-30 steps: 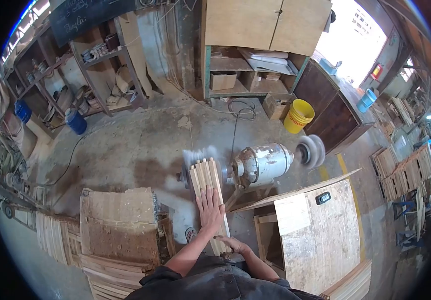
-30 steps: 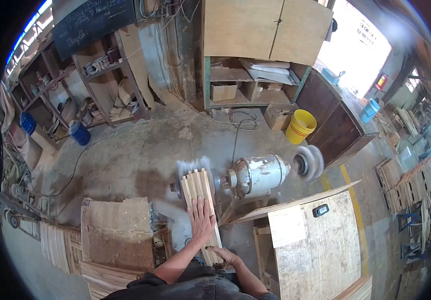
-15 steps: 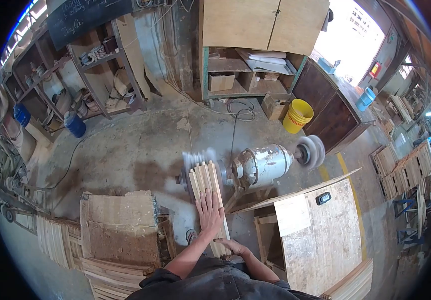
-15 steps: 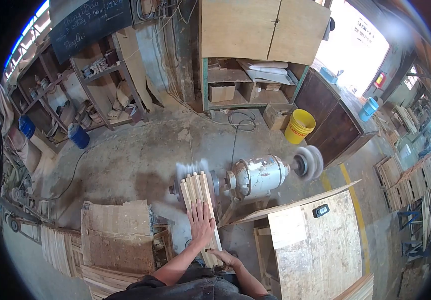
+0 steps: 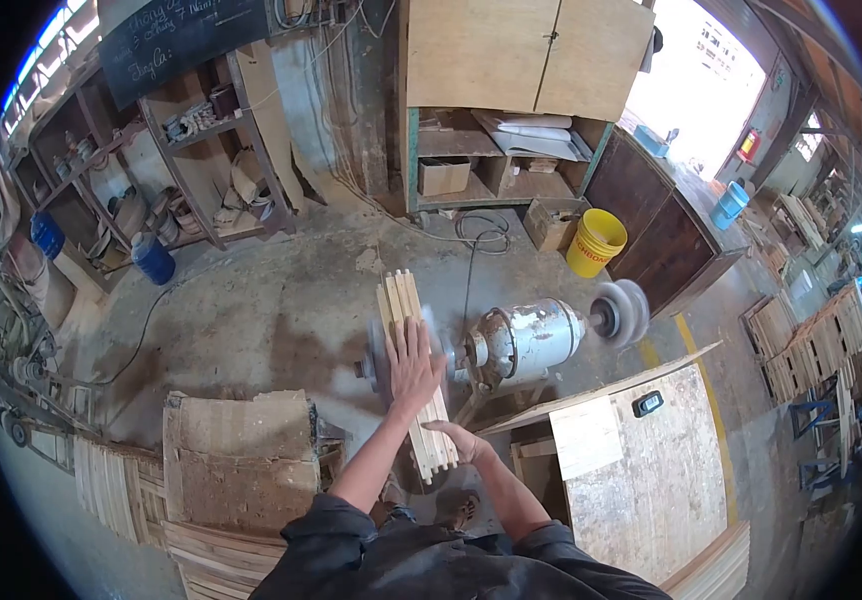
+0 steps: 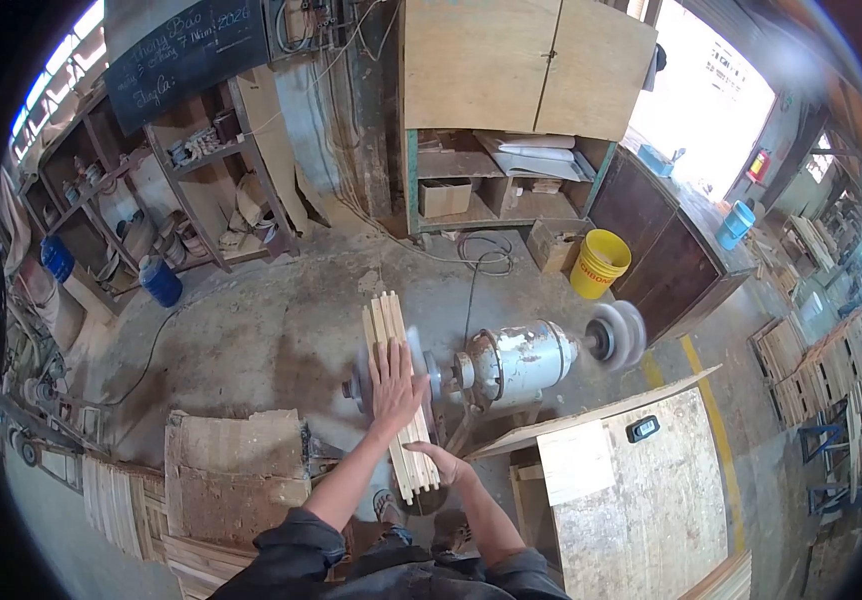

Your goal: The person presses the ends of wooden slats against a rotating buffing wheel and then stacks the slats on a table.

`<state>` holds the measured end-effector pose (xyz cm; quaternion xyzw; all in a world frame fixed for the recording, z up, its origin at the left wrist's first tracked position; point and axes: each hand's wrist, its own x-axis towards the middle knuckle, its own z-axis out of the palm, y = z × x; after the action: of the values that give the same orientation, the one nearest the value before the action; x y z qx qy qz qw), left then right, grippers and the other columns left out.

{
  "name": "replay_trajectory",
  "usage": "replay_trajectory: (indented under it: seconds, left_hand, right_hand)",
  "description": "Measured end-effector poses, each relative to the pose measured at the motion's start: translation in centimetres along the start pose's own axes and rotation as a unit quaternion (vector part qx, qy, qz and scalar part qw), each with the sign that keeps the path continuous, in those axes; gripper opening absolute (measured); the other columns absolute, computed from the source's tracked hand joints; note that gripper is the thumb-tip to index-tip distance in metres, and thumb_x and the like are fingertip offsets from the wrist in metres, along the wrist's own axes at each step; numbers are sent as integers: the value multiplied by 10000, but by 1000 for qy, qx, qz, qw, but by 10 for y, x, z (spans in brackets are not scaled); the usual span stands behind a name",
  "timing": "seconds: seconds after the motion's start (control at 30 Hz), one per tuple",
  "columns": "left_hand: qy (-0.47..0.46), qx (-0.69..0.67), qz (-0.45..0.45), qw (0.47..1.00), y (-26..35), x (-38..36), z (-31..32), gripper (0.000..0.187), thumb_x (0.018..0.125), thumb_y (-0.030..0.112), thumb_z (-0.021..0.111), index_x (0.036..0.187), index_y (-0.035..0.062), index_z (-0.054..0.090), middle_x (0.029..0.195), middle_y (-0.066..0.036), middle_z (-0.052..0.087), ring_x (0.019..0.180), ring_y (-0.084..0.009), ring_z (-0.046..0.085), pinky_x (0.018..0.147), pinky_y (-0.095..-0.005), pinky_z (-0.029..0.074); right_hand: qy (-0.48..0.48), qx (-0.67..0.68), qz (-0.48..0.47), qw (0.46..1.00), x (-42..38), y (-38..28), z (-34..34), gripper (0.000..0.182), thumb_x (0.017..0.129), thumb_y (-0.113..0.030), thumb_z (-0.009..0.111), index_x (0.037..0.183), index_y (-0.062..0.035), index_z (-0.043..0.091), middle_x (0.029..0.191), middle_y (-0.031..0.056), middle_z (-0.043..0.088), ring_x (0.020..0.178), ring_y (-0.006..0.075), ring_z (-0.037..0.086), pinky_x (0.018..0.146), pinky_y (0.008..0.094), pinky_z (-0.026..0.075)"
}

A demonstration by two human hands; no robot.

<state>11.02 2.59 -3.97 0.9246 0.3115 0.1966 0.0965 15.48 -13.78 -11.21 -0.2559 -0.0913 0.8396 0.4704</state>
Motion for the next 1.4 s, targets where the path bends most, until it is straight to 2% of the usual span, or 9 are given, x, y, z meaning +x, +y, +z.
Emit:
replay_trajectory:
  seconds: [0.23,0.4,0.47,0.57,0.9,1.1,1.23,1.3,1.4]
  left_hand:
    - [-13,29,47,998,-2,-20,5,885,972,577,487,1583,-4,217,1638,-255,183,1530,-455,75,1238,-572,40]
    - [-187,-15,302,935,-1,-50,-33,1001,843,645,643,1572,60,285,1635,-249,180,1498,-503,122,1200,-628,109]
    - [-272,3,389,880,9,-52,-51,1104,740,704,709,1569,89,315,1642,-226,176,1501,-498,108,1184,-661,90]
    - [-320,30,478,817,36,-49,-85,1005,811,514,773,1573,65,295,1628,-231,222,1507,-431,179,1201,-584,169]
    - [-426,-34,536,728,57,-49,-69,997,616,311,898,1466,81,431,1425,-161,485,1359,-361,417,1162,-551,291]
    - [-315,-262,309,858,92,-38,-179,876,607,175,904,1373,4,515,1329,-200,569,1233,-395,536,1086,-489,407]
    - [-238,-360,133,892,115,-44,-218,808,701,189,905,1373,-19,508,1334,-181,570,1242,-348,540,1070,-462,429]
    - [-174,-566,24,805,118,-48,-214,757,770,196,880,1386,-30,501,1379,-172,536,1267,-307,521,1045,-444,454]
    - [-93,-607,-24,789,101,-45,-183,792,759,118,871,1429,-10,467,1418,-177,510,1257,-295,534,1026,-450,480]
  right_hand:
    - [35,43,-27,998,-5,26,8,534,1002,-410,538,1311,24,586,1162,209,704,1021,349,712,927,463,572]
    - [95,3,-48,994,-34,59,-5,575,961,-494,612,1360,-81,590,1219,74,706,1044,210,700,936,369,556]
    - [166,-359,-312,864,-38,99,-48,585,932,-495,657,1364,-106,597,1185,28,716,1001,176,698,918,327,547]
    - [122,-18,-47,991,-60,80,-10,741,803,-576,760,1334,-87,596,1159,70,704,975,206,672,834,402,548]
    - [160,16,-43,986,-166,94,43,714,865,-630,677,1323,-88,597,1171,89,701,968,179,697,849,378,572]
    - [123,-53,-156,979,-208,87,52,700,1026,-536,496,1538,-81,351,1203,172,676,1010,236,702,910,369,581]
    - [325,-443,-383,743,-118,76,92,883,935,-453,679,1589,-58,237,1444,190,501,1328,281,496,1125,397,389]
    - [347,-477,-471,655,-87,59,139,903,906,-409,716,1588,-53,244,1496,182,449,1381,271,436,1156,390,342]
    - [399,-329,-703,489,-63,44,170,543,870,-590,705,1055,-81,741,983,102,733,773,270,654,667,403,514]
